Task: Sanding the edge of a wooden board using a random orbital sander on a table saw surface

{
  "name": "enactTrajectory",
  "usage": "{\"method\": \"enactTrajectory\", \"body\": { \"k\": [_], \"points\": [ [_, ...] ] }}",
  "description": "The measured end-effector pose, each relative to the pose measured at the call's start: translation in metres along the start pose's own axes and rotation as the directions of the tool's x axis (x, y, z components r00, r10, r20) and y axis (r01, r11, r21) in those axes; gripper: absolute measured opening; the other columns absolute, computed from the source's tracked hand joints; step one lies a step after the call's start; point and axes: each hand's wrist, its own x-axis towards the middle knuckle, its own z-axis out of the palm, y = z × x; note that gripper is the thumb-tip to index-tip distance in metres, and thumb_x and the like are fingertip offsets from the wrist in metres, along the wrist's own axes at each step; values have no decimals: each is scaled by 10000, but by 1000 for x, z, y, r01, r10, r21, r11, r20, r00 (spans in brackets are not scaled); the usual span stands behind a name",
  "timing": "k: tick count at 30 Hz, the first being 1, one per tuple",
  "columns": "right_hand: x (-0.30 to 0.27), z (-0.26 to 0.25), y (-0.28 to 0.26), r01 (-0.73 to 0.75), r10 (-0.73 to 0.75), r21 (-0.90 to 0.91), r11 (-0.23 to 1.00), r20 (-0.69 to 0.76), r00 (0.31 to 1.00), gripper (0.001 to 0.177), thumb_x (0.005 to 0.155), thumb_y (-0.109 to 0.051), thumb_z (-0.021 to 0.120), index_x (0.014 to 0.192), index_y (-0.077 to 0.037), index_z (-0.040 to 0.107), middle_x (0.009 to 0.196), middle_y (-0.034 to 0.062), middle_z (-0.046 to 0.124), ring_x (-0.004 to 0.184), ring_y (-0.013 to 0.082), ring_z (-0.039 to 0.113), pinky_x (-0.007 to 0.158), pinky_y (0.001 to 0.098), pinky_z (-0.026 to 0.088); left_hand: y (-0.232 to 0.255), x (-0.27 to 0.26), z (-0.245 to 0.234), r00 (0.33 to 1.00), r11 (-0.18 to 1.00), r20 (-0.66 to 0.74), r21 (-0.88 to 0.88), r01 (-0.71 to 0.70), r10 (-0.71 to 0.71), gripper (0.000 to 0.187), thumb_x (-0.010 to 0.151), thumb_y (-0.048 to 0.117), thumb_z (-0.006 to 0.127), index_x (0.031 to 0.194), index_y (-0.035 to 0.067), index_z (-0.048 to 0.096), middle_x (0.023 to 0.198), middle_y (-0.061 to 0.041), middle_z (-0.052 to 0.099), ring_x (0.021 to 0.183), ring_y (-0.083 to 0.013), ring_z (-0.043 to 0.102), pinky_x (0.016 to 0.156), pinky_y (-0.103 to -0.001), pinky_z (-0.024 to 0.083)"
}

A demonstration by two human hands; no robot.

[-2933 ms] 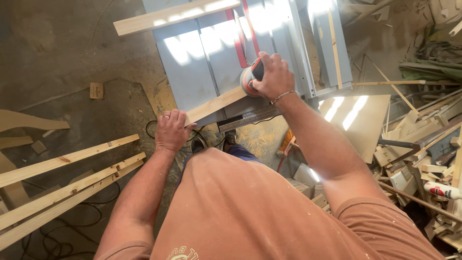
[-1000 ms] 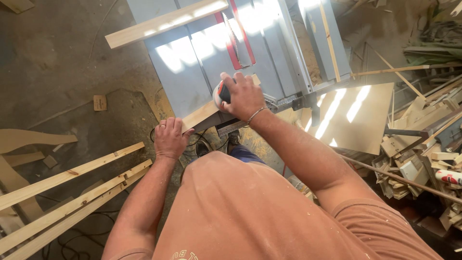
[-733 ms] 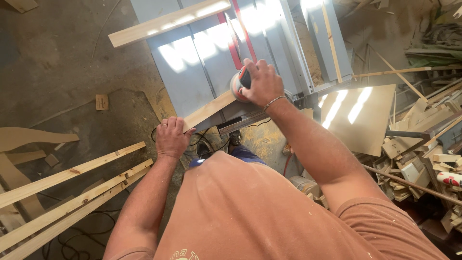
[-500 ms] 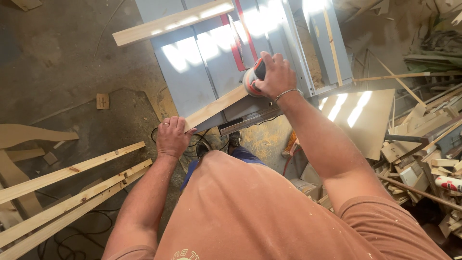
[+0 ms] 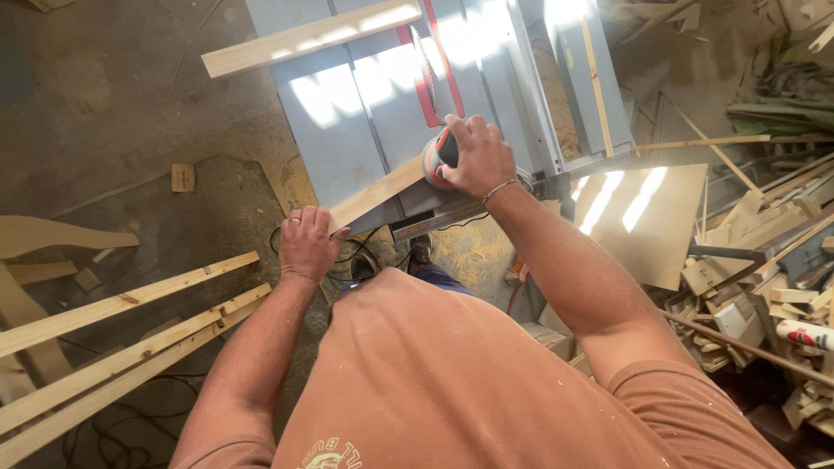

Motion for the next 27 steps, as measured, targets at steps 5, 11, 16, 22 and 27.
{"method": "enactTrajectory", "body": {
  "k": [5,11,16,22,27],
  "points": [
    [-20,-5,-3,-56,57,37,998,-35,998,845,719,-446,806,1455,-282,425,1177,53,516,1085,330,593,796,548,620,33,36,-26,996,998,89,68,1,-7,582,727,672,738,938,145,610,924,-53,563,903,-298,619,754,-432,490],
    [-60,-43,20,-195,199,129,972,-24,980,834,713,-456,800,1449,-285,448,1181,66,542,1096,352,618,826,555,611,82,94,27,979,995,185,-62,-75,85,682,624,617,831,1049,126,623,943,-54,584,902,-299,639,732,-433,515],
    [-88,-57,54,-261,284,211,942,-90,954,850,677,-442,822,1442,-259,502,1185,91,577,1110,374,643,883,535,588,98,134,25,980,989,190,-145,-36,63,527,671,553,832,935,158,604,863,-13,563,839,-269,652,678,-410,531],
    [-122,-54,81,-333,404,411,848,-96,910,848,673,-373,842,1442,-188,535,1192,189,587,1120,447,630,900,552,549,78,181,-149,958,459,206,-844,277,-200,319,961,437,671,1068,142,614,891,-98,629,812,-294,681,686,-380,554],
    [-128,-51,86,-399,450,352,846,-74,890,836,668,-400,822,1435,-253,524,1184,121,573,1093,347,652,886,476,547,25,174,-153,784,-155,329,-944,292,-526,394,1031,445,507,1159,122,692,1115,-114,716,985,-232,734,844,-371,654]
  ]
}}
